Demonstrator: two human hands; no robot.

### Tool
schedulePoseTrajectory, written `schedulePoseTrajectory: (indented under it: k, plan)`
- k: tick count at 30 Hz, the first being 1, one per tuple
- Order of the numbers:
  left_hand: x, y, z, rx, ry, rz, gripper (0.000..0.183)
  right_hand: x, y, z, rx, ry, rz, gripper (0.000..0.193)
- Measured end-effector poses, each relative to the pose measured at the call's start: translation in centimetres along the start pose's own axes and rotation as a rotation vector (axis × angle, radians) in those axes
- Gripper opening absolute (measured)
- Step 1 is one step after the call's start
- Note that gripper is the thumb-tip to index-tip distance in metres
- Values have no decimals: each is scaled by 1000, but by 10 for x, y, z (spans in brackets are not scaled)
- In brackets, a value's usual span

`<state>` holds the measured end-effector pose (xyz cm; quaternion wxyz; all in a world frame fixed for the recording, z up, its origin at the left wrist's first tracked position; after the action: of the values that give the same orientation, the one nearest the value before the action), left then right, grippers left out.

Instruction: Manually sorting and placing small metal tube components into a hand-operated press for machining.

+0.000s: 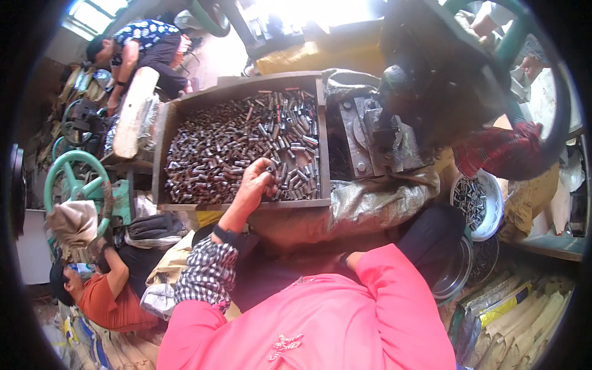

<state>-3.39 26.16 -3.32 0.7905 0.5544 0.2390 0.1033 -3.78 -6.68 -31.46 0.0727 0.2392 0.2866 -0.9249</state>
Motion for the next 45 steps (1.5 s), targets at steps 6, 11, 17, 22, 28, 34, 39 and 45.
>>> schedulePoseTrajectory:
  k: [6, 11, 17, 22, 28, 34, 39, 45]
  plan:
    - [6, -3, -2, 83, 19, -19, 15, -23, 20, 4, 251, 88, -99, 29]
    - [5, -2, 0, 241, 13, 41, 17, -45, -21, 18, -245, 318, 165, 30]
    - [-8, 9, -4, 229, 65, 15, 15, -110, -154, 89, -1002, 616, 427, 35]
    - [-19, 33, -16, 141, 74, 62, 11, -233, -230, 154, -818, 863, -275, 29]
    - [-7, 50, 8, 1171, 82, 186, 15, -336, -303, 90, -1204, 1612, -367, 10]
    - [17, 34, 13, 1422, 149, -27, 22, -297, -359, 6, -1393, 1475, -159, 8]
    - [27, 31, 13, 1477, 118, -13, 23, -265, -373, -18, -1432, 1504, 18, 14]
    - [27, 21, 10, 1465, 76, -81, 21, -287, -363, -2, -1468, 1593, -39, 14]
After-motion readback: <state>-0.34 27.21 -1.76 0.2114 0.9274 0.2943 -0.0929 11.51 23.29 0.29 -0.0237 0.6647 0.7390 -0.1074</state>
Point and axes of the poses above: each hand's wrist, its own x-axis towards the middle knuckle, its own z-axis out of the palm, y = z × x, the point moved 6 cm from there along x, towards the middle knuckle, and after that the axes turned 14 degrees about -y, right-handed, at the moved point
